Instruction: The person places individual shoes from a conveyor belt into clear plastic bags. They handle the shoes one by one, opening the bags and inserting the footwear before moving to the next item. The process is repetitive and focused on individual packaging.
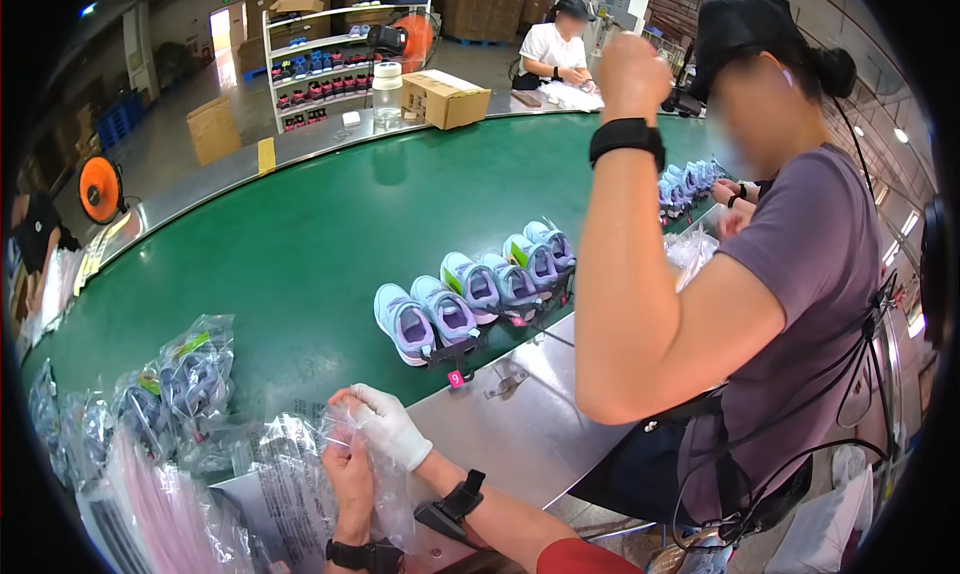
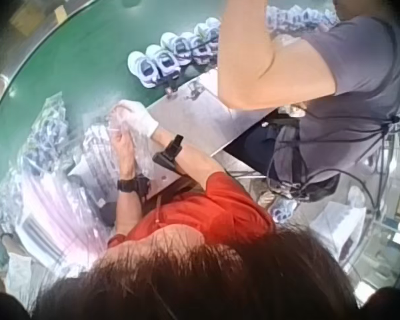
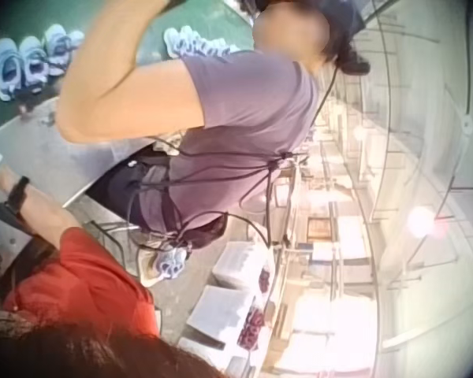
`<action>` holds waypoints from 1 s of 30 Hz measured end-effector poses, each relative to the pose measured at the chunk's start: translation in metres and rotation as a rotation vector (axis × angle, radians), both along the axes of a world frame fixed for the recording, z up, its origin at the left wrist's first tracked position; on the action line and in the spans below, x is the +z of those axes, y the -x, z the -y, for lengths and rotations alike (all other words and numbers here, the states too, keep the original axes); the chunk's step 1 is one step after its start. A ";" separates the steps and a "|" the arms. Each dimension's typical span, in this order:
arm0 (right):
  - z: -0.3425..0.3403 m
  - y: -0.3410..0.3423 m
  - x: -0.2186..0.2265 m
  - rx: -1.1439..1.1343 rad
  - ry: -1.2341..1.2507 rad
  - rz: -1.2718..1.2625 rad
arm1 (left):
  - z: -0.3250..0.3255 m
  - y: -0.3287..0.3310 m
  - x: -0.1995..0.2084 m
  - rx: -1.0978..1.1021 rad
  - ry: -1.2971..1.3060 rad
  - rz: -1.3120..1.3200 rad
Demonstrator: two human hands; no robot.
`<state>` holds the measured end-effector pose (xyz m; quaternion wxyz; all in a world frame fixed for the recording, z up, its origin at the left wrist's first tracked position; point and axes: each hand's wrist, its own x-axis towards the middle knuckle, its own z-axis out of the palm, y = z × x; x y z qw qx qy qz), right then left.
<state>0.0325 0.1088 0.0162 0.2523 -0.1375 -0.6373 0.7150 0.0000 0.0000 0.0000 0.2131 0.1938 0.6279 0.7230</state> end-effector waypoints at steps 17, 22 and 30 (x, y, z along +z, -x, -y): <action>-0.020 -0.001 -0.019 0.000 0.008 -0.083 | -0.019 -0.007 -0.006 -0.011 -0.102 0.111; -0.019 -0.006 -0.012 0.004 0.013 -0.031 | -0.004 -0.017 0.001 0.023 0.005 0.127; -0.032 -0.016 -0.005 -0.043 -0.303 0.067 | 0.027 -0.014 0.067 0.078 -0.085 0.132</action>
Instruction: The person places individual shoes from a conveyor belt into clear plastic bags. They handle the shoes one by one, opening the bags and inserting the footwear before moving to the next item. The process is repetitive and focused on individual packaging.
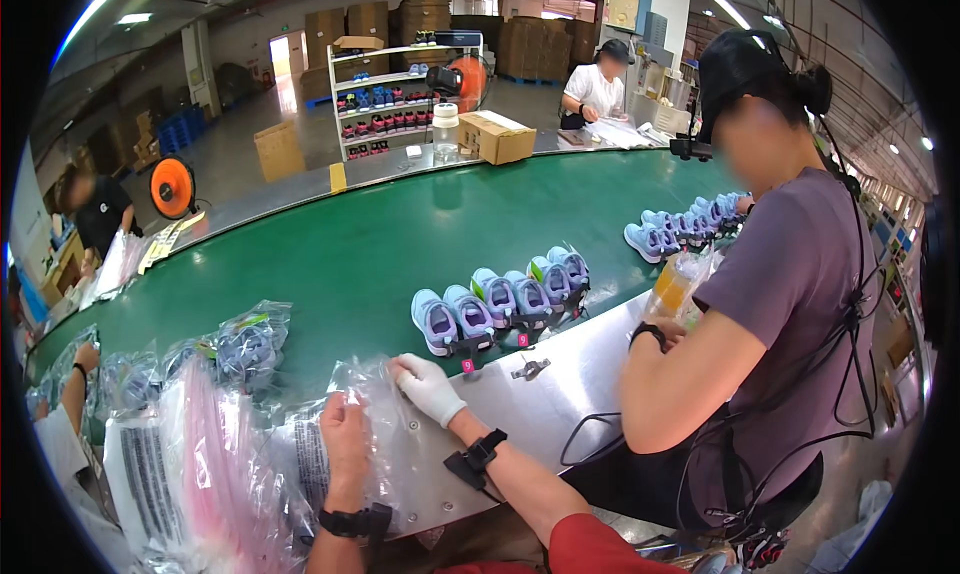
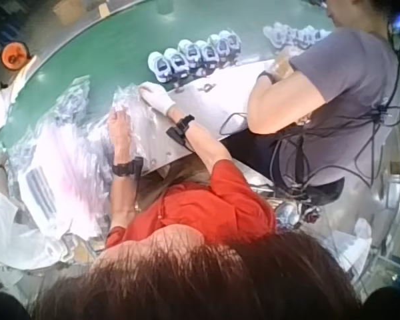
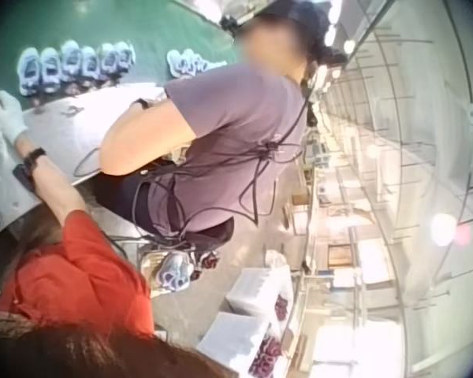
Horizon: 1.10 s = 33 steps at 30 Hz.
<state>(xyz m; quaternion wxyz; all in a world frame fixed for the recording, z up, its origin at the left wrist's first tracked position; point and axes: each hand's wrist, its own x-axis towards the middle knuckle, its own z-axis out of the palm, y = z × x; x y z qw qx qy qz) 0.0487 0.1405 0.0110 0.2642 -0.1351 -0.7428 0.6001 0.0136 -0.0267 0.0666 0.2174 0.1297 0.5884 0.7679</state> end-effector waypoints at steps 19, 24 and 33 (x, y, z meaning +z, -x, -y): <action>-0.060 -0.020 0.038 -0.322 -1.199 0.699 | 0.023 0.012 0.035 0.185 -0.036 -0.203; -0.067 0.002 0.052 -0.270 -0.992 0.735 | -0.001 0.008 0.053 0.094 0.001 -0.247; -0.037 -0.090 0.126 0.165 0.763 -0.458 | 0.023 0.022 0.077 0.114 -0.080 0.026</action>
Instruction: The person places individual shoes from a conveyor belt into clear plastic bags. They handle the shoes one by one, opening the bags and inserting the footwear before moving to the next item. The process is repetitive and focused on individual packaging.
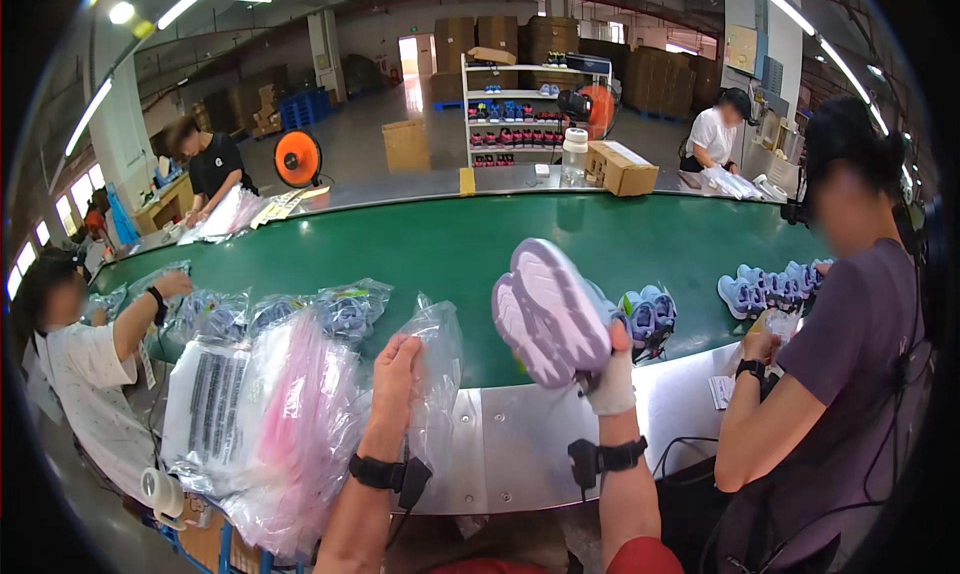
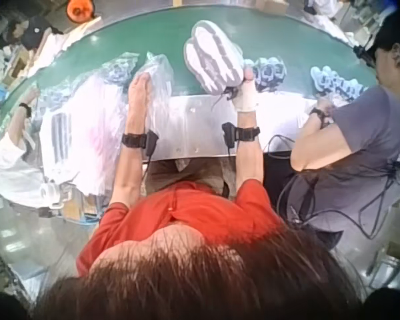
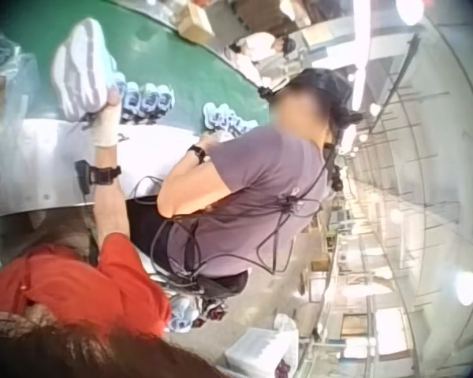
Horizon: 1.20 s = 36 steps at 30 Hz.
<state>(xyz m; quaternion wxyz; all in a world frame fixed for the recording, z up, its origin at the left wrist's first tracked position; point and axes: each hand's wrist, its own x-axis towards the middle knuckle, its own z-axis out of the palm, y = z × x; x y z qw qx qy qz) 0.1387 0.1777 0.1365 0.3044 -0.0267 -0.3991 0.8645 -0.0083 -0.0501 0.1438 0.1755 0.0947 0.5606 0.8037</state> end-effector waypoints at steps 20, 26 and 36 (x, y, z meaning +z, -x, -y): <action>0.089 0.040 -0.033 -0.564 -1.710 0.332 | -0.057 -0.048 0.039 -0.060 0.364 -0.884; 0.108 0.023 0.019 -0.282 -2.258 -0.050 | -0.077 -0.023 0.070 -0.291 0.586 -1.195; 0.063 0.061 -0.013 -0.151 -1.853 0.540 | -0.029 -0.083 0.034 -0.365 0.660 -1.201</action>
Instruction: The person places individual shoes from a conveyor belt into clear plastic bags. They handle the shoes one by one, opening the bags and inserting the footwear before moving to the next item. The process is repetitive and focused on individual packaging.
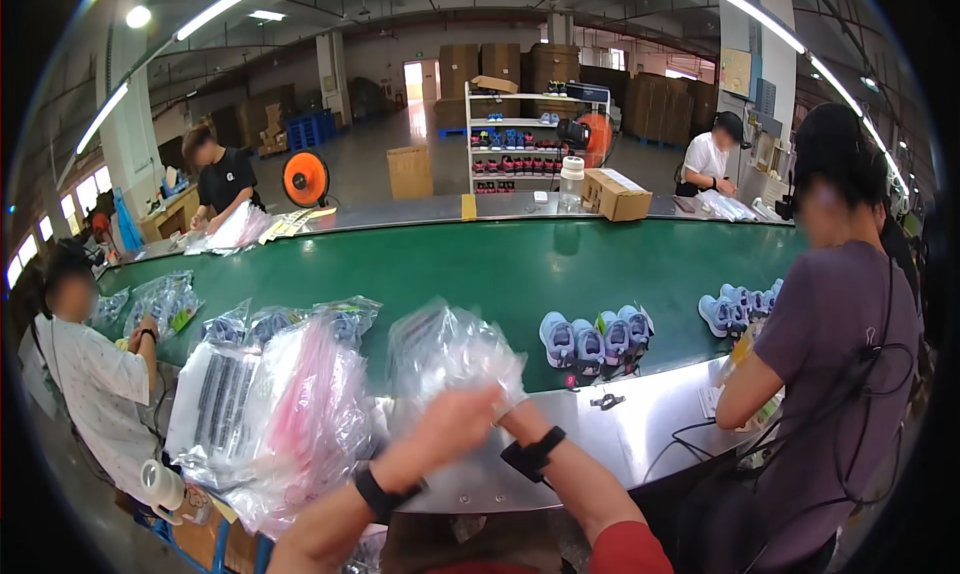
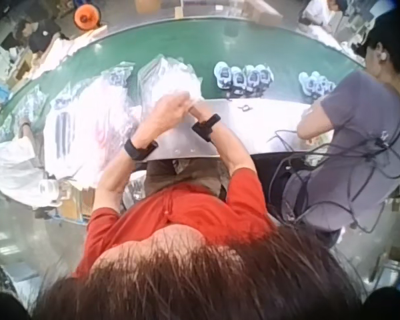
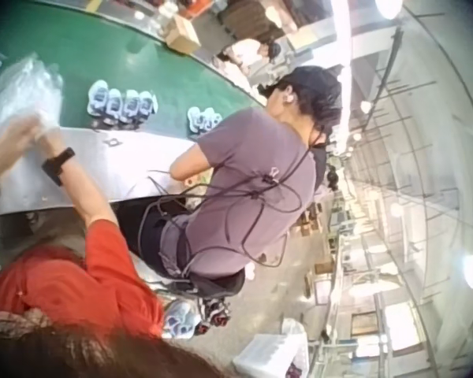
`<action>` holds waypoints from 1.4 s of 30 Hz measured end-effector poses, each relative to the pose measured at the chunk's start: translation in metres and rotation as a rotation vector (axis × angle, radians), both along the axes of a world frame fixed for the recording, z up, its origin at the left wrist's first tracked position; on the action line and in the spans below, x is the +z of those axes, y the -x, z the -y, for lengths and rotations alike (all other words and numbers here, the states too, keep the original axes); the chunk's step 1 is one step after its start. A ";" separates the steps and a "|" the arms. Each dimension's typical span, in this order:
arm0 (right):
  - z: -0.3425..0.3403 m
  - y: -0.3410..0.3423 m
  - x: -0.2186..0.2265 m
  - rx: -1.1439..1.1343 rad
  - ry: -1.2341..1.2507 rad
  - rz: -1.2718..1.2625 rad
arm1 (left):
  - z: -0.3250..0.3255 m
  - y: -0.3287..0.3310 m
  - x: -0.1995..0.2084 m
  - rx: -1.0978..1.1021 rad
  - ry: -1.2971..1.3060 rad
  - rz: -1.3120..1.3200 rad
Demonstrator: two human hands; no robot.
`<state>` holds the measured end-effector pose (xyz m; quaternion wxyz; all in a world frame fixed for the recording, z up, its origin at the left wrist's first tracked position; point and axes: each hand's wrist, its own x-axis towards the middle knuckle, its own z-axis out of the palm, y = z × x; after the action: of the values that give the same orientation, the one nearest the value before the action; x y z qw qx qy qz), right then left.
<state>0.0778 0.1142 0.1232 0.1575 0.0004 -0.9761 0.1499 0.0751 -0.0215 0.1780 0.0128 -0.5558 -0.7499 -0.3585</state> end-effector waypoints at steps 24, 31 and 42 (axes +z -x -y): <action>0.054 0.070 0.014 -0.086 0.001 -0.071 | 0.024 -0.019 -0.001 -0.005 0.046 0.039; 0.055 0.146 0.010 -0.203 0.058 -0.085 | 0.017 0.011 0.035 0.349 -0.347 0.458; 0.016 0.022 0.002 0.371 1.406 0.233 | 0.029 0.038 -0.005 0.384 -0.790 1.018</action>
<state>0.0562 0.0982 0.1249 -0.0123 0.0483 -0.6440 0.7634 0.0374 -0.0502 0.1727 -0.0762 -0.1279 -0.5603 -0.8148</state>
